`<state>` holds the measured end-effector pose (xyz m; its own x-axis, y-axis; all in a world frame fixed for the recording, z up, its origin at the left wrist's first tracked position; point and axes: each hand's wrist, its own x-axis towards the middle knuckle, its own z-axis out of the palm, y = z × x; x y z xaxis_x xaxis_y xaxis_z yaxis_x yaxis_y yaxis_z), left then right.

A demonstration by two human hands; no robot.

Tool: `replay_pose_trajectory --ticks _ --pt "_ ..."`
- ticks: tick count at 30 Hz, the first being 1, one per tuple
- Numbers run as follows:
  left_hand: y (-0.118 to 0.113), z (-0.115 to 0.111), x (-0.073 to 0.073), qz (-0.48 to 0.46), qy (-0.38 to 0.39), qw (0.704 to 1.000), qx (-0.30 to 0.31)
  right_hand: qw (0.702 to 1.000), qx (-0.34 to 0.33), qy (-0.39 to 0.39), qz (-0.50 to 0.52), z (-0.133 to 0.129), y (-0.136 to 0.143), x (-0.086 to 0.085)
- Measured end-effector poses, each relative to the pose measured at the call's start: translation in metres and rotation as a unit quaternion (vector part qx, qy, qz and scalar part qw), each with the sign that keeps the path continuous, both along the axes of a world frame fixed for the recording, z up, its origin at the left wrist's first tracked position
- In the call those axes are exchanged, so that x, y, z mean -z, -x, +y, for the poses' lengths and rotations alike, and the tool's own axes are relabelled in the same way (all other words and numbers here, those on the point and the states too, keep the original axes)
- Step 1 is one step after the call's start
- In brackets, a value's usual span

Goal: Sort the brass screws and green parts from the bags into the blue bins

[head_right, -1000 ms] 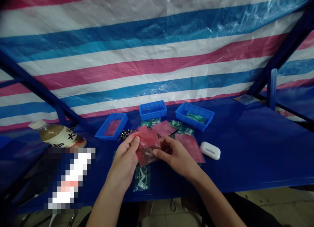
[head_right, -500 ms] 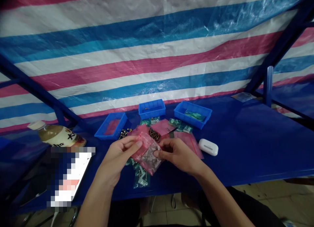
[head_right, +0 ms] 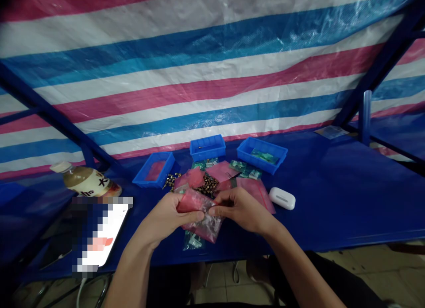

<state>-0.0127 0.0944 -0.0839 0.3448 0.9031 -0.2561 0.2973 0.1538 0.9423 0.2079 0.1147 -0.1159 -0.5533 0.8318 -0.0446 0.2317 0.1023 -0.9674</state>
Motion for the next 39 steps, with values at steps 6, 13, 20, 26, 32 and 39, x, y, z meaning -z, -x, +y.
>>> replay_pose_trajectory --ticks 6,13,20,26,32,39 --pt "-0.002 -0.001 0.000 0.037 -0.052 0.998 0.028 1.000 -0.007 -0.018 -0.024 -0.001 -0.001 -0.003" --pt "0.012 -0.005 -0.013 0.095 -0.060 0.993 0.029 1.000 -0.004 -0.026 0.012 -0.001 0.000 -0.006" --pt "0.097 0.000 -0.033 0.216 -0.164 0.953 -0.134 0.990 0.097 -0.103 -0.022 0.001 -0.005 -0.008" --pt "0.135 0.068 -0.056 0.453 -0.365 0.801 -0.143 0.981 0.123 -0.141 -0.049 0.004 -0.004 -0.006" --pt "0.145 0.138 -0.041 0.559 -0.425 0.704 0.102 0.974 0.131 -0.158 -0.092 0.003 -0.001 -0.006" --pt "0.149 0.150 -0.004 0.622 -0.472 0.613 0.120 0.969 0.142 -0.170 -0.108 0.003 -0.003 -0.011"
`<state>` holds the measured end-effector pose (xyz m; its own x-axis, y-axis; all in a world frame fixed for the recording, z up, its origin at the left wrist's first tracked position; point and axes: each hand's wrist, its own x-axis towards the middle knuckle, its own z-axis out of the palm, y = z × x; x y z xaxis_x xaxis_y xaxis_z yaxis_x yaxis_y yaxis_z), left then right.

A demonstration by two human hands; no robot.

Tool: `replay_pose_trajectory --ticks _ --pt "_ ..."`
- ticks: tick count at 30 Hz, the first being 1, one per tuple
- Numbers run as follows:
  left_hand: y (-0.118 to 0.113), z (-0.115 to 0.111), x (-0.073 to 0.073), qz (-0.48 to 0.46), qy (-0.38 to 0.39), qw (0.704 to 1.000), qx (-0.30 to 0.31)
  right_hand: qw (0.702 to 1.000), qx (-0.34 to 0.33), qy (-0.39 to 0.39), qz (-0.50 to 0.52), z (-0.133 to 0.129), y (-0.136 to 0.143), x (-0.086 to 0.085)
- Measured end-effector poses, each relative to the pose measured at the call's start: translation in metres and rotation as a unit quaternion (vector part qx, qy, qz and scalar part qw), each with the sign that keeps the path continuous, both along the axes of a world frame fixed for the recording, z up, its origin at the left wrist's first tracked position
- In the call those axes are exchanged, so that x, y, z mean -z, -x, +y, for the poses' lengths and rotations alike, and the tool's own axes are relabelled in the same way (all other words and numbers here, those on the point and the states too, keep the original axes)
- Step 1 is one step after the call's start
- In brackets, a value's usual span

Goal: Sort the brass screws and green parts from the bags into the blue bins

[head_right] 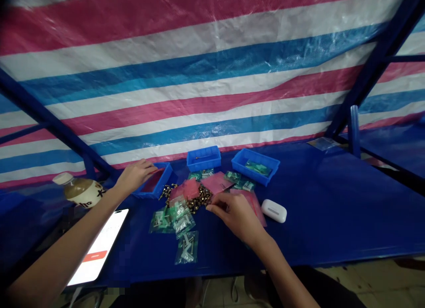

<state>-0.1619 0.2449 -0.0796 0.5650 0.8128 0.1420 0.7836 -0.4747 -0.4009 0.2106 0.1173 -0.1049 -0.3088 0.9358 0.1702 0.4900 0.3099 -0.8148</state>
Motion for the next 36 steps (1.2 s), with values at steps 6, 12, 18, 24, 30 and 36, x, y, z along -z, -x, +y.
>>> replay_pose_trajectory --ticks 6,12,18,24,30,36 --pt "-0.005 0.000 0.009 0.012 0.015 1.000 -0.020 1.000 -0.009 -0.004 0.010 -0.001 0.002 -0.001" --pt "0.004 -0.002 -0.006 -0.033 0.216 0.967 -0.128 0.999 -0.015 0.017 0.040 -0.002 0.000 -0.004" --pt "0.010 -0.015 -0.002 -0.091 0.240 0.953 -0.158 0.999 -0.013 -0.003 0.031 -0.001 -0.001 -0.002" --pt "-0.007 -0.006 0.009 -0.115 0.147 0.967 -0.176 1.000 -0.003 -0.020 0.014 -0.001 0.000 0.001" --pt "-0.047 -0.038 -0.011 -0.175 0.096 0.963 -0.182 0.999 0.013 -0.039 0.010 0.000 -0.003 -0.001" --pt "-0.102 -0.096 -0.003 -0.293 0.203 0.925 -0.134 0.998 0.013 -0.051 -0.018 -0.002 -0.001 0.001"
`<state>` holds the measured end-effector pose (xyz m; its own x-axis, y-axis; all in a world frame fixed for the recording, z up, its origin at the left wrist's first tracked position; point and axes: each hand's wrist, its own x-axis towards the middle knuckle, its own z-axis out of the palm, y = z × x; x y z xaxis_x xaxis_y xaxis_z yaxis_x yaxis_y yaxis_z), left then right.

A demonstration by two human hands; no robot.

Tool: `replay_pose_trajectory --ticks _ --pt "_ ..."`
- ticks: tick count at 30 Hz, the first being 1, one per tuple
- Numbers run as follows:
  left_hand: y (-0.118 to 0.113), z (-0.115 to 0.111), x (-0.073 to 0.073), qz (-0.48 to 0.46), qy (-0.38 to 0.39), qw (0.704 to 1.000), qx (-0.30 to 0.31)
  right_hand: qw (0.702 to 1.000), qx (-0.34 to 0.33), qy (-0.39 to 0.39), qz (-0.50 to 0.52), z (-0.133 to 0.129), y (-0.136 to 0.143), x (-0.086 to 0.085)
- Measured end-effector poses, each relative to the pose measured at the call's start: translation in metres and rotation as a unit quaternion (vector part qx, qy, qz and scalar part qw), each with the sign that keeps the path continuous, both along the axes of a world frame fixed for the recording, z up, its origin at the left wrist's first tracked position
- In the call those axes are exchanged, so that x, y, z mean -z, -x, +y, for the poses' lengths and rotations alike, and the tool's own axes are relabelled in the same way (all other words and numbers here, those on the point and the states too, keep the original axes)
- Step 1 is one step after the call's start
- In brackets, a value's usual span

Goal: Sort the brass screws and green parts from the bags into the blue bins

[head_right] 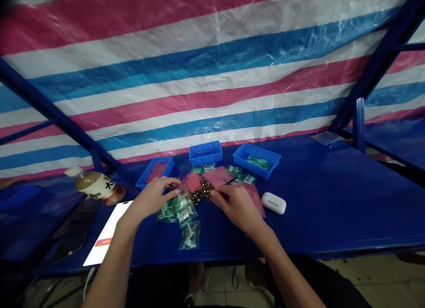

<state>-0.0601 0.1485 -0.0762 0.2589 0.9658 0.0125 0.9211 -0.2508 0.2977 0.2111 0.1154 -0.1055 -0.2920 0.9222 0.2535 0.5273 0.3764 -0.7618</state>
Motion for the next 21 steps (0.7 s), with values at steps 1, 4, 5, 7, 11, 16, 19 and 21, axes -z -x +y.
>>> replay_pose_trajectory --ticks 1,4,5,7,11,16,19,21 --pt "-0.004 -0.004 0.006 -0.002 0.010 1.000 -0.006 1.000 -0.004 0.000 -0.007 -0.001 0.001 0.000" --pt "-0.010 -0.008 0.022 0.010 0.023 0.999 -0.040 1.000 -0.011 0.002 -0.019 -0.002 0.003 0.001" --pt "-0.011 -0.007 0.026 0.016 0.020 0.998 -0.054 1.000 -0.010 0.000 -0.020 -0.002 0.003 0.001" --pt "-0.010 -0.002 0.031 0.011 0.008 0.998 -0.069 1.000 -0.010 -0.004 -0.020 -0.003 0.004 0.002" --pt "-0.003 0.011 0.028 -0.102 0.013 0.989 -0.104 1.000 -0.005 -0.008 -0.003 -0.003 0.004 0.001" --pt "-0.008 0.017 0.022 -0.231 -0.049 0.949 -0.207 1.000 0.006 -0.009 -0.004 -0.001 0.002 0.002" --pt "-0.030 0.004 0.019 -0.392 -0.068 0.891 -0.219 1.000 0.017 0.013 0.022 -0.001 0.004 0.003" --pt "-0.049 -0.009 0.017 -0.507 -0.007 0.842 -0.185 0.994 0.013 0.053 0.094 -0.002 0.008 0.004"
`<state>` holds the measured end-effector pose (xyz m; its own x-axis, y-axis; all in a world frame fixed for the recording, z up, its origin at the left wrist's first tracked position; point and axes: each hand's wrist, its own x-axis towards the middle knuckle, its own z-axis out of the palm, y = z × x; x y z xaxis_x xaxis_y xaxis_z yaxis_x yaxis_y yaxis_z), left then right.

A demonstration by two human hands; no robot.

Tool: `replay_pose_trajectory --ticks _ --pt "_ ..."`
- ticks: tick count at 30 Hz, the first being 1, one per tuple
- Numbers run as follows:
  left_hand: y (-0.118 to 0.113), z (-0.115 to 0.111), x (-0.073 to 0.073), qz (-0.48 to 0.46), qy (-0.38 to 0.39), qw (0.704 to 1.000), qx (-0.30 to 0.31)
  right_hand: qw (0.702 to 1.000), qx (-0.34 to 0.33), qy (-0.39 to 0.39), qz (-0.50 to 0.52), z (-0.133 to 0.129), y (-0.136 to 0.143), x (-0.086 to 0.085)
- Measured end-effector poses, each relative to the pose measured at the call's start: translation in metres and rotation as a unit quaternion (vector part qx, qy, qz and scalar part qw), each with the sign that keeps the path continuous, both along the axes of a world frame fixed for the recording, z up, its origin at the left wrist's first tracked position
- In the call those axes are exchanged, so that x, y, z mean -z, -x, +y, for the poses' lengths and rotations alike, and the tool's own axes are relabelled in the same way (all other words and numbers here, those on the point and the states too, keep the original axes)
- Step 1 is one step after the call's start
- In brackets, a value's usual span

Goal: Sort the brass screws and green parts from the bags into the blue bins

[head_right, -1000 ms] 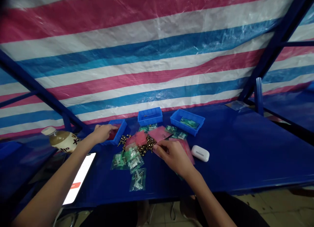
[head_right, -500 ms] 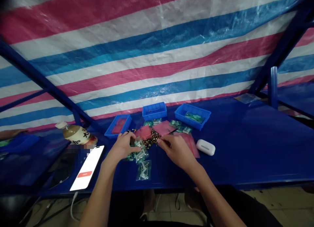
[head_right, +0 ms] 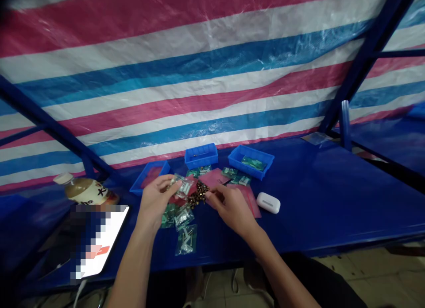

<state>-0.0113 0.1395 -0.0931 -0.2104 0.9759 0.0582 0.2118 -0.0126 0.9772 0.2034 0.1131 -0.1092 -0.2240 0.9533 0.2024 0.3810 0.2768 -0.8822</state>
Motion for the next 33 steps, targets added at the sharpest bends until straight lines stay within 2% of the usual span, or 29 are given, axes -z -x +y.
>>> replay_pose_trajectory --ticks 4,9,14,21,25,29,31,33 --pt "-0.027 -0.022 -0.003 -0.082 0.045 0.993 0.076 0.984 -0.054 0.089 0.148 -0.004 0.007 -0.001" --pt "-0.029 -0.031 -0.002 -0.114 0.068 0.985 0.107 0.968 -0.092 0.158 0.170 -0.005 0.009 -0.003" --pt "-0.028 -0.037 -0.004 -0.110 0.055 0.981 0.150 0.954 -0.072 0.135 0.259 -0.005 0.007 -0.005" --pt "-0.021 -0.039 -0.005 -0.083 0.070 0.984 0.143 0.959 -0.033 0.122 0.253 -0.005 0.003 -0.003" --pt "-0.020 -0.040 -0.005 -0.068 0.087 0.988 0.104 0.976 -0.057 0.103 0.183 -0.007 0.003 -0.005" --pt "-0.023 -0.042 -0.009 -0.098 0.085 0.986 0.107 0.980 -0.070 0.107 0.151 -0.008 0.006 -0.007" --pt "-0.024 -0.042 -0.012 -0.122 0.080 0.984 0.099 0.978 -0.027 0.117 0.173 -0.005 0.005 -0.007" --pt "-0.024 -0.042 -0.014 -0.137 0.078 0.984 0.081 0.970 0.057 0.106 0.213 0.001 0.000 -0.006"
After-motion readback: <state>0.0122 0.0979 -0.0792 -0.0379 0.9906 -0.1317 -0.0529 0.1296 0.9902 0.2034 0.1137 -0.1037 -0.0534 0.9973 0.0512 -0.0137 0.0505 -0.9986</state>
